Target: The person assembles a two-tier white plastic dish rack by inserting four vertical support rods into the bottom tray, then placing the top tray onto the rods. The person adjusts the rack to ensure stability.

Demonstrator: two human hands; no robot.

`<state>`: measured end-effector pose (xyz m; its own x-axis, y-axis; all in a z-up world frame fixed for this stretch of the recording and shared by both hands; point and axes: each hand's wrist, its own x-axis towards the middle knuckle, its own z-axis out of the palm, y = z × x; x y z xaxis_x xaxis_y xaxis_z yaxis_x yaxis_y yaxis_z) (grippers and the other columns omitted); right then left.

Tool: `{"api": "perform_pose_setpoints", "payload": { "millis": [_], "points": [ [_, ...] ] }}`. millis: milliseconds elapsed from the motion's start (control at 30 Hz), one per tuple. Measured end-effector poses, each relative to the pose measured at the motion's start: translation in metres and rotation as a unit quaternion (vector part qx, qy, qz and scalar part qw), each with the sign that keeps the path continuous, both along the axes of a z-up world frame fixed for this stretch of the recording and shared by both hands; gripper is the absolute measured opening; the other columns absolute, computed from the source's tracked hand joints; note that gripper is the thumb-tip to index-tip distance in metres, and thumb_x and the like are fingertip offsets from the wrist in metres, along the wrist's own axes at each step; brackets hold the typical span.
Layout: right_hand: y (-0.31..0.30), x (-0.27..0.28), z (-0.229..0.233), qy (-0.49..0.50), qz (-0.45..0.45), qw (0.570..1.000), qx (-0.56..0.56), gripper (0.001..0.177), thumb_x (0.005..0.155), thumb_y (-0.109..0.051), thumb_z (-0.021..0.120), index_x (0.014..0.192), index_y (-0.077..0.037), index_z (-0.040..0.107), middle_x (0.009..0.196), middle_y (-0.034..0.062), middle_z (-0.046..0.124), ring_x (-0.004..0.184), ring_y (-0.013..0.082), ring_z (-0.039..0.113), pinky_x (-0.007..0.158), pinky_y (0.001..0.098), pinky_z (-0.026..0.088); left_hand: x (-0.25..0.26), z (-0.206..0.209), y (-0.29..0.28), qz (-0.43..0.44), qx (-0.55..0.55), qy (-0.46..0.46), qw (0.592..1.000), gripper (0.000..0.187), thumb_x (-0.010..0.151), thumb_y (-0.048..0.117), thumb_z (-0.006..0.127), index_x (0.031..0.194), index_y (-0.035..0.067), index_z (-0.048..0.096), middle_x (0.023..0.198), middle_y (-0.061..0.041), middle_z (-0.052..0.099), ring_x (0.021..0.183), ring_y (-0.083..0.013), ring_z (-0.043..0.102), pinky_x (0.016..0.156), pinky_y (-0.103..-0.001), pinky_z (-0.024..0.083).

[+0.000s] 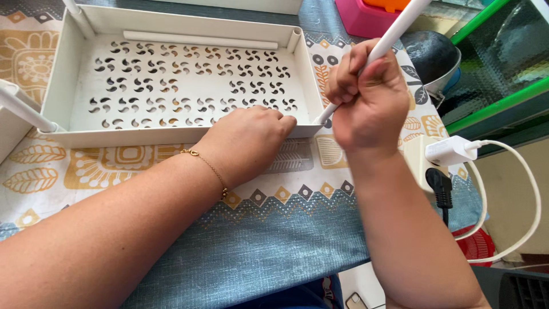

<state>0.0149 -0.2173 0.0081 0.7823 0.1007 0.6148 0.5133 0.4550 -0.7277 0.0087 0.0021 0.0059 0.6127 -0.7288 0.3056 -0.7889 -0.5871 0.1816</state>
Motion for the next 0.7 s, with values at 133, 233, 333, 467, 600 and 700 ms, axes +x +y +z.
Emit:
{"api": "perform_pose_setpoints", "payload": {
  "millis": [133,233,333,467,600,700],
  "points": [
    [0.025,-0.007,-0.016,0.008,-0.178,0.983,0.045,0.026,0.115,-0.027,0.063,0.108,-0.003,0.055,0.081,0.0052,0.046,0.068,0.0142,0.039,0.064,0.0283,0.036,-0.003,-0.003,0.001,-0.004,-0.012,0.001,1.000,0.017,0.090,0.011,0.056,0.103,0.008,0.066,0.092,-0.011,0.071,0.092,-0.0317,0.070,0.077,-0.045,0.056],
    [0.017,0.001,-0.012,0.022,-0.153,0.987,0.033,0.026,0.116,-0.028,0.056,0.109,-0.003,0.058,0.085,0.0049,0.051,0.073,0.0137,0.045,0.069,0.0282,0.041,-0.001,-0.002,0.002,-0.002,-0.014,0.002,1.000,0.018,0.089,0.009,0.057,0.105,0.008,0.066,0.093,-0.011,0.071,0.093,-0.0312,0.070,0.079,-0.045,0.056],
    [-0.007,0.021,-0.003,0.103,-0.102,0.989,0.027,0.025,0.108,-0.025,0.056,0.110,-0.002,0.063,0.091,0.0086,0.062,0.078,0.0164,0.055,0.071,0.0289,0.046,-0.001,-0.002,0.003,-0.016,-0.057,-0.013,0.998,0.023,0.090,0.010,0.061,0.112,0.006,0.066,0.099,-0.012,0.070,0.098,-0.0316,0.069,0.086,-0.044,0.055],
    [-0.016,0.048,-0.013,0.115,-0.267,0.914,-0.282,0.027,0.100,-0.023,0.071,0.110,0.000,0.063,0.098,0.0052,0.064,0.089,0.0123,0.062,0.079,0.0263,0.052,-0.004,0.019,0.008,-0.038,-0.204,-0.049,0.977,0.035,0.093,0.015,0.069,0.125,0.004,0.064,0.112,-0.016,0.067,0.107,-0.0355,0.064,0.094,-0.045,0.052],
    [-0.017,0.059,-0.037,0.222,-0.161,0.899,-0.342,0.041,0.090,-0.022,0.075,0.123,-0.006,0.057,0.095,0.0048,0.068,0.084,0.0096,0.063,0.072,0.0251,0.050,-0.006,0.041,0.006,-0.010,-0.261,0.050,0.964,0.041,0.096,0.019,0.070,0.134,0.007,0.059,0.120,-0.016,0.066,0.114,-0.0311,0.067,0.097,-0.042,0.054],
    [-0.022,0.066,-0.051,0.221,-0.170,0.891,-0.360,0.041,0.089,-0.019,0.074,0.125,-0.004,0.060,0.094,0.0070,0.067,0.081,0.0112,0.061,0.068,0.0275,0.050,0.000,0.052,-0.008,-0.021,-0.232,0.103,0.967,0.049,0.094,0.024,0.071,0.137,0.008,0.056,0.127,-0.014,0.067,0.119,-0.0286,0.067,0.101,-0.041,0.053]
  ]
}}
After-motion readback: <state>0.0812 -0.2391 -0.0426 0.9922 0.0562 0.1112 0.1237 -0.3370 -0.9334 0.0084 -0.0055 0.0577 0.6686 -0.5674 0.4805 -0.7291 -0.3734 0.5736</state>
